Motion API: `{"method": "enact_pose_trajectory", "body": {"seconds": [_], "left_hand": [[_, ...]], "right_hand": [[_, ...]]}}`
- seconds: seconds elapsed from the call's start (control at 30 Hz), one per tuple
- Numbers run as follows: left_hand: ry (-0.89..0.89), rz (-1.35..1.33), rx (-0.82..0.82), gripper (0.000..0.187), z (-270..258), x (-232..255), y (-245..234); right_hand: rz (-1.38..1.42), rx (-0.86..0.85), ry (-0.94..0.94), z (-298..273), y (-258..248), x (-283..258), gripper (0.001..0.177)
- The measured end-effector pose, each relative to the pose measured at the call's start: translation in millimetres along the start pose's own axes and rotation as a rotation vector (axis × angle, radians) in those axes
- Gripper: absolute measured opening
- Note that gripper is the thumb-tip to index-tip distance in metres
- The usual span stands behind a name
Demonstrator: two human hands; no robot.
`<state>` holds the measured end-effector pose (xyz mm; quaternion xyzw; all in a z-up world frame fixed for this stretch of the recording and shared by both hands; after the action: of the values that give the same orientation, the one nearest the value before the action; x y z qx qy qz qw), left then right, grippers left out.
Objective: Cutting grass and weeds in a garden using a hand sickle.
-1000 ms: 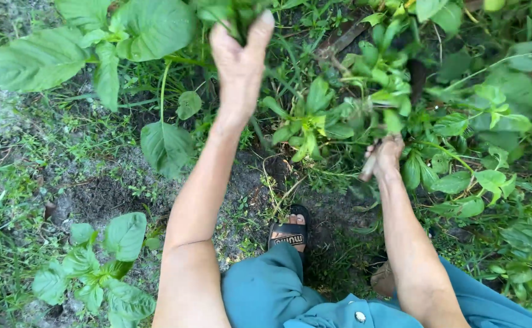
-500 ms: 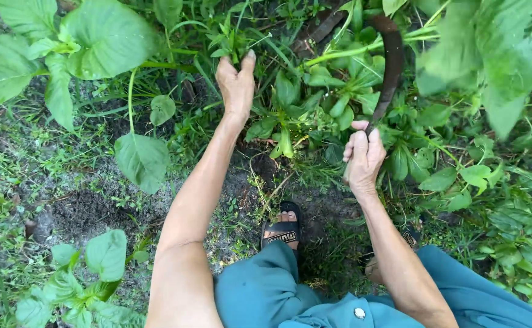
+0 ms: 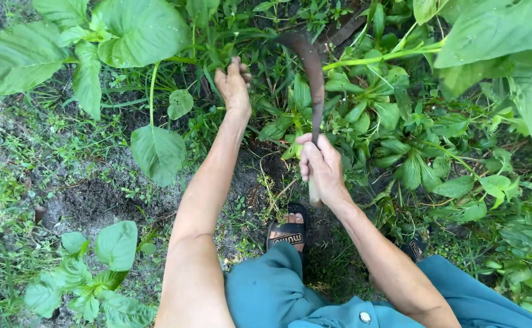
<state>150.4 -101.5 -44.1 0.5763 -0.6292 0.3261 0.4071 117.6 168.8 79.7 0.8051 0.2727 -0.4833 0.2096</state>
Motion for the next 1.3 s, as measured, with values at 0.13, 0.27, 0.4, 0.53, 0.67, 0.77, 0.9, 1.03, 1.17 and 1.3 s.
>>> {"method": "enact_pose_trajectory", "body": {"seconds": [0.13, 0.27, 0.4, 0.53, 0.67, 0.77, 0.9, 1.03, 1.17, 1.3], "left_hand": [[-0.025, -0.155, 0.075, 0.012, 28.5, -23.7, -18.9], [-0.062, -0.105, 0.048, 0.021, 21.9, -20.9, -14.8], [-0.066, -0.052, 0.004, 0.023, 25.0, -35.7, 4.4], [-0.113, -0.126, 0.017, 0.027, 28.7, -40.6, 8.0], [-0.12, -0.122, 0.076, 0.013, 41.7, -51.4, -7.9], [-0.069, 0.01, 0.192, 0.018, 41.0, -53.2, -19.6], [-0.045, 0.261, -0.004, 0.053, -11.6, -15.2, -3.1], [0.177, 0.522, -0.252, 0.084, 5.7, -46.5, 21.2], [0.144, 0.481, -0.156, 0.052, 27.8, -59.1, 27.6], [0.207, 0.564, -0.095, 0.032, 23.7, -52.7, 23.3]], "right_hand": [[0.224, 0.137, 0.347, 24.8, -13.1, 5.1, 0.03], [0.282, 0.081, 0.346, 37.1, -36.8, 16.2, 0.044], [0.225, 0.04, 0.337, 36.5, -26.9, 18.4, 0.022], [0.087, 0.05, 0.244, 32.5, -11.5, 24.8, 0.019], [-0.058, 0.041, 0.252, 20.6, 15.3, 22.4, 0.015], [-0.081, 0.077, 0.218, 16.3, 32.9, 16.8, 0.019], [-0.039, 0.101, 0.172, 42.0, 41.2, 32.5, 0.02], [-0.063, 0.037, 0.216, 66.8, 47.9, 43.7, 0.018], [-0.062, 0.062, 0.26, 78.8, 45.9, 64.7, 0.015], [-0.049, 0.09, 0.227, 76.1, 48.5, 60.4, 0.015]]}}
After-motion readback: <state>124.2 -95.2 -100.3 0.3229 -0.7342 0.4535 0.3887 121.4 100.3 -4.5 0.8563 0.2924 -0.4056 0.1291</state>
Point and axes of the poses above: each hand's wrist, its own z-axis towards the middle knuckle, its own y-axis out of the palm, x = y × z, the point moved 6 cm from there along z, towards the middle knuckle, and after that the axes turned 4 degrees about x, right-handed, at the moved point
